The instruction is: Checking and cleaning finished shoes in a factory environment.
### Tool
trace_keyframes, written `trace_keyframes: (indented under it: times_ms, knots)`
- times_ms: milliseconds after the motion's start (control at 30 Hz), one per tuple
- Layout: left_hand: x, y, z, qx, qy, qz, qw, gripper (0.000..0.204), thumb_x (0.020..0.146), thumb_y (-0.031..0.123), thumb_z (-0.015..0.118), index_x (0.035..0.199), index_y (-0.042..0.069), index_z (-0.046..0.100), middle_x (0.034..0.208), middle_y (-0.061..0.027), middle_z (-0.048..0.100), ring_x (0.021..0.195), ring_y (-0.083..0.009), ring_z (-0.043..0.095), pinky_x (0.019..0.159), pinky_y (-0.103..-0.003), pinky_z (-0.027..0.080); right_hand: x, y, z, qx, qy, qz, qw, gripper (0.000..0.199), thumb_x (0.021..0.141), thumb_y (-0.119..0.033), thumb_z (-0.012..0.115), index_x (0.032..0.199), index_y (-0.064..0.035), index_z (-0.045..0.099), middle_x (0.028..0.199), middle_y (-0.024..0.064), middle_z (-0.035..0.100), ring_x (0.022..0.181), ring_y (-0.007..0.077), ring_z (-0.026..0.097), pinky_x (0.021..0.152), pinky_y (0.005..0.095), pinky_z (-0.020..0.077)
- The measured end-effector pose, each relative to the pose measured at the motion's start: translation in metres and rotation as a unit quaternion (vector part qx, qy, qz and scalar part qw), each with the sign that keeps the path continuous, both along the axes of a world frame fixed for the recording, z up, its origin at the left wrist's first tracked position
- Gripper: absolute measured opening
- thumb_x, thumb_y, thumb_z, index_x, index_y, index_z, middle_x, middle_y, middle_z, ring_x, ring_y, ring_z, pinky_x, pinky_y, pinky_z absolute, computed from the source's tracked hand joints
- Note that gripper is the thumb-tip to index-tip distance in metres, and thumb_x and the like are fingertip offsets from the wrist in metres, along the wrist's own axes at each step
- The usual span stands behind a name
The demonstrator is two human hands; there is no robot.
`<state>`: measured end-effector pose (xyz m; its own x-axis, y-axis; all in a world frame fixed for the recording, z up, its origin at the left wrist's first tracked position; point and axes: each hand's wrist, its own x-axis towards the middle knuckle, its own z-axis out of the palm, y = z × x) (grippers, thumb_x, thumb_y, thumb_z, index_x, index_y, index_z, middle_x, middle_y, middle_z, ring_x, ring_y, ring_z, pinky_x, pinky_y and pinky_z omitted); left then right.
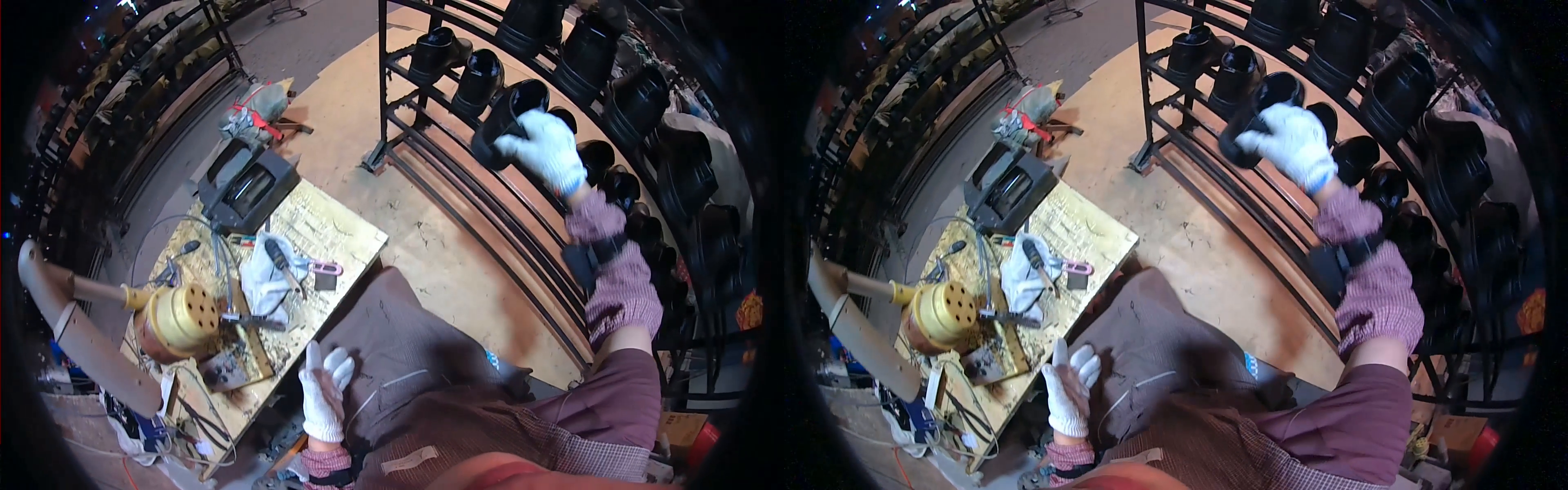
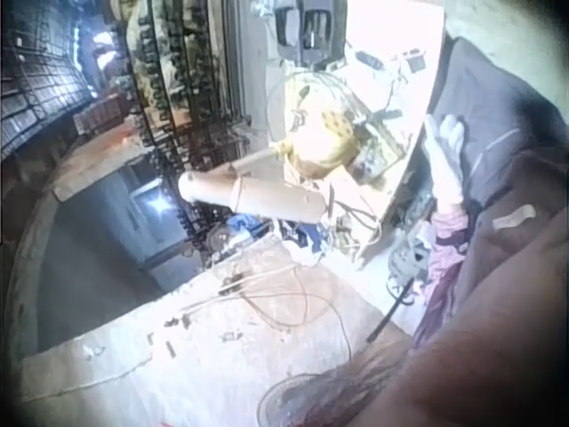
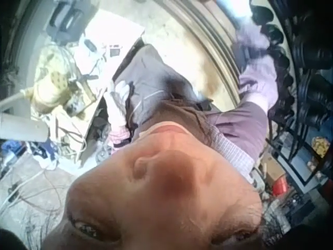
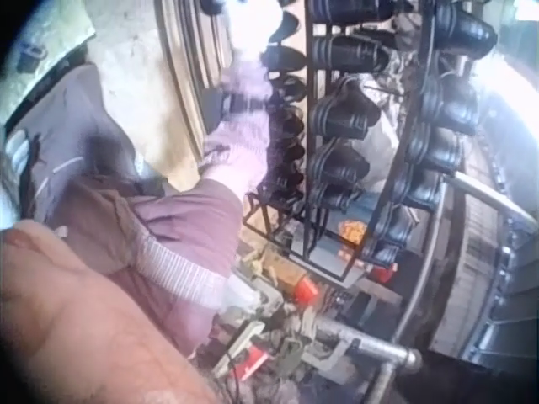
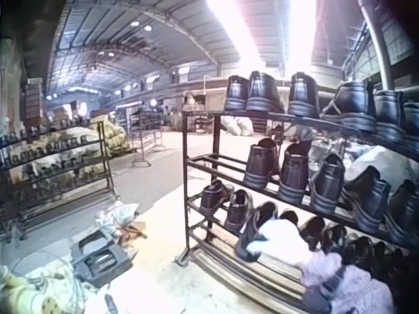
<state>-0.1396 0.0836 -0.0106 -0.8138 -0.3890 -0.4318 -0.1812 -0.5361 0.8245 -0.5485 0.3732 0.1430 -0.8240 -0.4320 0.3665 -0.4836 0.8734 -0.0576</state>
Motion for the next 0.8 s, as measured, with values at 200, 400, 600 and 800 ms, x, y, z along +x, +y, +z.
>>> trace_keyframes:
  times_ms: [200,400,600,800]
  knots:
    - [0.011,-0.016,-0.024,-0.015,-0.028,0.026,0.999,0.095,0.098,0.076,0.040,0.165,0.013,0.017,0.148,-0.0236,0.050,0.122,-0.0310,0.060,0.108,-0.043,0.045,-0.097,-0.018,-0.008,0.197,-0.015,-0.172,0.965,0.054,0.089,-0.043,0.072,0.132,-0.0104,0.064,0.135,0.0219,0.062,0.119,0.0357,0.064,0.098,0.0449,0.0530]
    - [-0.015,-0.017,-0.012,0.020,0.004,-0.009,1.000,0.095,0.100,0.068,0.047,0.164,0.005,0.015,0.152,-0.0283,0.044,0.135,-0.0362,0.051,0.117,-0.049,0.038,-0.181,-0.040,-0.042,-0.042,-0.081,-0.159,0.983,0.067,0.089,-0.040,0.070,0.145,-0.0081,0.052,0.144,0.0205,0.058,0.126,0.0391,0.060,0.106,0.0454,0.0489]
    - [-0.014,0.001,0.008,0.008,0.077,-0.001,0.997,0.090,0.104,0.061,0.045,0.164,0.004,0.012,0.154,-0.0269,0.043,0.136,-0.0348,0.051,0.119,-0.048,0.035,-0.103,-0.115,-0.064,0.094,-0.101,-0.044,0.990,0.046,0.090,-0.044,0.065,0.117,-0.0078,0.071,0.119,0.0204,0.070,0.111,0.0381,0.067,0.096,0.0457,0.0529]
    - [0.001,0.020,0.018,0.009,0.123,-0.064,0.990,0.074,0.110,0.045,0.040,0.164,0.001,0.015,0.150,-0.0227,0.048,0.132,-0.0301,0.053,0.118,-0.043,0.036,0.055,-0.094,-0.014,-0.286,-0.231,0.120,0.922,0.033,0.090,-0.033,0.072,0.102,-0.0025,0.072,0.083,0.0088,0.070,0.073,0.0194,0.069,0.067,0.0323,0.0549]
